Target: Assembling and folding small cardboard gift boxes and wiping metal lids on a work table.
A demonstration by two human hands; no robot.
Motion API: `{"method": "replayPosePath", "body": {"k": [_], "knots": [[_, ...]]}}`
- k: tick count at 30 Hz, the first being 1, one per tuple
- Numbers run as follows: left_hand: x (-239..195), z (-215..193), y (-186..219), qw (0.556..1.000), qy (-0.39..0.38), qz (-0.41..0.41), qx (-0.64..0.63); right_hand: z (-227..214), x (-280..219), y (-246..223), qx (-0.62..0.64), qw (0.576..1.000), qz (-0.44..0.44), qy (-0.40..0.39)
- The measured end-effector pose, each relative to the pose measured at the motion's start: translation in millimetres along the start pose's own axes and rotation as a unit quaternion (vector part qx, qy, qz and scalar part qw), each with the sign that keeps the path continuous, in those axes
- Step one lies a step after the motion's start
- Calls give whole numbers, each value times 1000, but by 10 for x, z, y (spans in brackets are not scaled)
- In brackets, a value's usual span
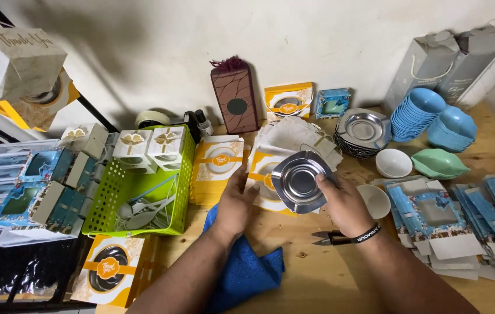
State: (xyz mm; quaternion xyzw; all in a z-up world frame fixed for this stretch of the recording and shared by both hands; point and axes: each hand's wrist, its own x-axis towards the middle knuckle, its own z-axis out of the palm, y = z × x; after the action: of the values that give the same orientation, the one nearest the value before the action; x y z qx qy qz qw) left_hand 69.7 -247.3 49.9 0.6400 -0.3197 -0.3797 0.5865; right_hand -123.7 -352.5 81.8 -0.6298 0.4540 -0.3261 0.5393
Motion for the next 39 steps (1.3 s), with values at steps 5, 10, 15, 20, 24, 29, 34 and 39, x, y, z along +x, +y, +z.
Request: {"method": "replayPosePath", "body": {"k": [5, 10, 15, 20, 24, 29, 34, 39], "knots": [[87, -80, -249, 998, 5, 43, -41, -120, 52, 59, 16, 996, -55, 70], [109, -99, -386, 995, -15, 83, -52, -181, 164, 142, 84, 981, -148, 89], [117, -103, -457, 990, -39, 122, -57, -279, 374, 503, -11, 973, -221, 69], [61, -109, -379, 986, -55, 148, -51, -294, 320, 373, -75, 965, -237, 84], [-1, -85, -315, 981, -76, 169, -53, -297, 333, 448, -97, 944, -305, 82], [9, -58, -411, 977, -99, 182, -52, -267, 251, 318, -83, 921, -369, 91], [4, -20, -485, 970, -123, 186, -96, -202, 222, 365, -48, 897, -438, 32], [63, -15, -592, 960, -123, 202, -149, -135, 146, 324, -63, 907, -414, -29]]}}
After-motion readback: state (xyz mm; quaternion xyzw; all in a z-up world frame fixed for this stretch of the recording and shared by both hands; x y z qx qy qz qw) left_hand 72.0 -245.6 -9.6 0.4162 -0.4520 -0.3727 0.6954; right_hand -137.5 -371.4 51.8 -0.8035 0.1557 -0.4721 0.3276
